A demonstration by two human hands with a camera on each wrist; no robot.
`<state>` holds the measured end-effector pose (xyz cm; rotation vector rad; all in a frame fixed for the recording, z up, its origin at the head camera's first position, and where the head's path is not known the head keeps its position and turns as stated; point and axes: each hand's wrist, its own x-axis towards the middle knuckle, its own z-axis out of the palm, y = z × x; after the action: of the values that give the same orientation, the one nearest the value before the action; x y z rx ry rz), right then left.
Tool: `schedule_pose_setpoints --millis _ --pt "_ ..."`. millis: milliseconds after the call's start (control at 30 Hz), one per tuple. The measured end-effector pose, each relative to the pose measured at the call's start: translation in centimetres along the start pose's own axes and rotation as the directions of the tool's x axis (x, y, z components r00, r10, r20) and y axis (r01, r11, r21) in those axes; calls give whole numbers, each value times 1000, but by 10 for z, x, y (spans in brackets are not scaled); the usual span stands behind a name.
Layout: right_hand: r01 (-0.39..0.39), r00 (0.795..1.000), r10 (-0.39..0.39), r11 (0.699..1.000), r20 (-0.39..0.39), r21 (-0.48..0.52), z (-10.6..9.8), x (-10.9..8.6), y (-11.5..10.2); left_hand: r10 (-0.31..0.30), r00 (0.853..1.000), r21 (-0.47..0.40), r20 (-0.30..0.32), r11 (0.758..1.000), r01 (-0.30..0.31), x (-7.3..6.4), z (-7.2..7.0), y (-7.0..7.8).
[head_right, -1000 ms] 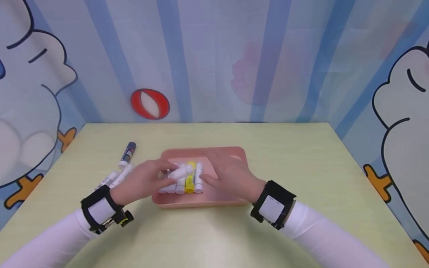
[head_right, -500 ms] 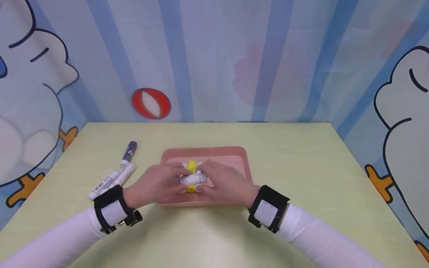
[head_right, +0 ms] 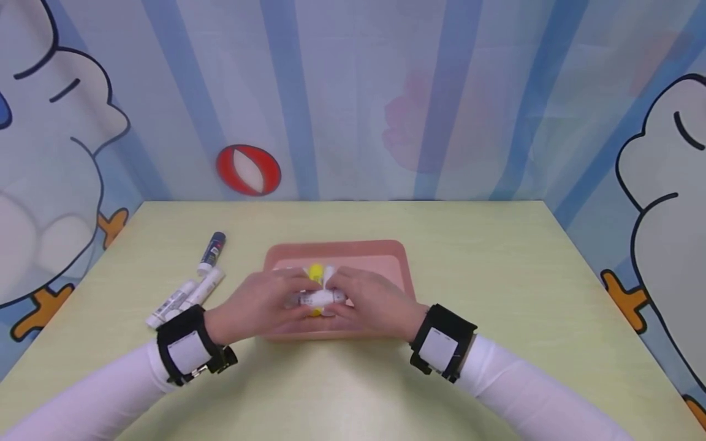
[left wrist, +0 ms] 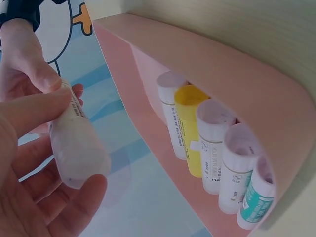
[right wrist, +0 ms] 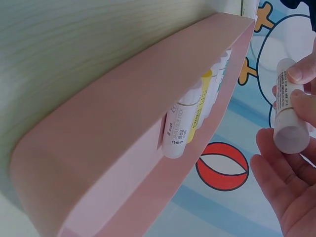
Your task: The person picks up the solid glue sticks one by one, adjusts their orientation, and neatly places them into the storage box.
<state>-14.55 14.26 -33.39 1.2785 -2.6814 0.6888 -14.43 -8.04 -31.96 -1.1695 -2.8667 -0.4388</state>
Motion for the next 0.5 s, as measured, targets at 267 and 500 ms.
schedule_pose_setpoints --millis 267,500 --pt "-50 999 50 999 8 16 -3 -6 6 -106 994 -80 -7 991 105 -4 1 -16" --pt "-238 971 238 971 -16 -11 -13 -18 19 -357 930 -182 -92 924 337 -14 1 -57"
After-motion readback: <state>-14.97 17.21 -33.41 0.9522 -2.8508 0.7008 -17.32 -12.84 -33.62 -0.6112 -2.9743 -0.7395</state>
